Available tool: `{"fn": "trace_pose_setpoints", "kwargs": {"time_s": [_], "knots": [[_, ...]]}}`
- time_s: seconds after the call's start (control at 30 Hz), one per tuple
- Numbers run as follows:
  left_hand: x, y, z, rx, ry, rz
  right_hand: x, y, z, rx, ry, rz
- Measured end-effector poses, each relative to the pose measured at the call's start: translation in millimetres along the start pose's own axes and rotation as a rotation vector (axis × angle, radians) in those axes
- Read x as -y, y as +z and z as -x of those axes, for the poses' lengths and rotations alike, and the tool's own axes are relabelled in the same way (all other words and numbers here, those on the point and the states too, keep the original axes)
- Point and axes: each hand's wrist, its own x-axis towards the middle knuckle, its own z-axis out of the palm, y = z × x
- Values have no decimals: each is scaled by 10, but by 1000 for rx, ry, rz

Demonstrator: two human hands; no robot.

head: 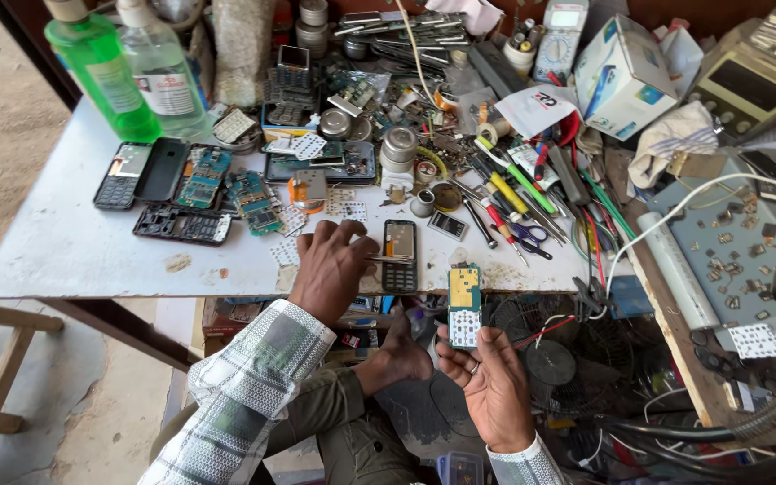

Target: The person opens a box and removes a mobile phone circuit board. They apply adhesive to the board, attach a keypad, and use a screwdriver to secure it. They then clean the phone casing with a toothbrush and place the keypad into the casing.

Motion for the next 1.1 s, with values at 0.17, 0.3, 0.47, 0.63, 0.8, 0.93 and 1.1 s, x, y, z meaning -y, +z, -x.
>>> {"fn": "trace_pose_setpoints", "kwargs": {"time_s": [0.17, 0.3, 0.47, 0.63, 0.8, 0.93, 1.1], "knots": [[84, 117, -17, -42, -72, -13, -54, -69, 69, -30, 42, -41], [253, -24, 106, -95, -167, -189, -66, -78, 136, 11, 34, -85], [172, -143, 172, -115, -168, -361, -108, -73, 193, -8, 42, -99], [-444, 98, 16, -63, -246, -16, -222, -94, 245, -19, 35, -144], [-694, 245, -173, -72, -332, -25, -289, -204, 313, -35, 34, -167], [-680, 338, -255, -33, -420, 39, -301, -301, 321, -128, 79, -140], [-619, 471, -292, -34, -429, 134, -314, -389, 334, -168, 108, -123]]}}
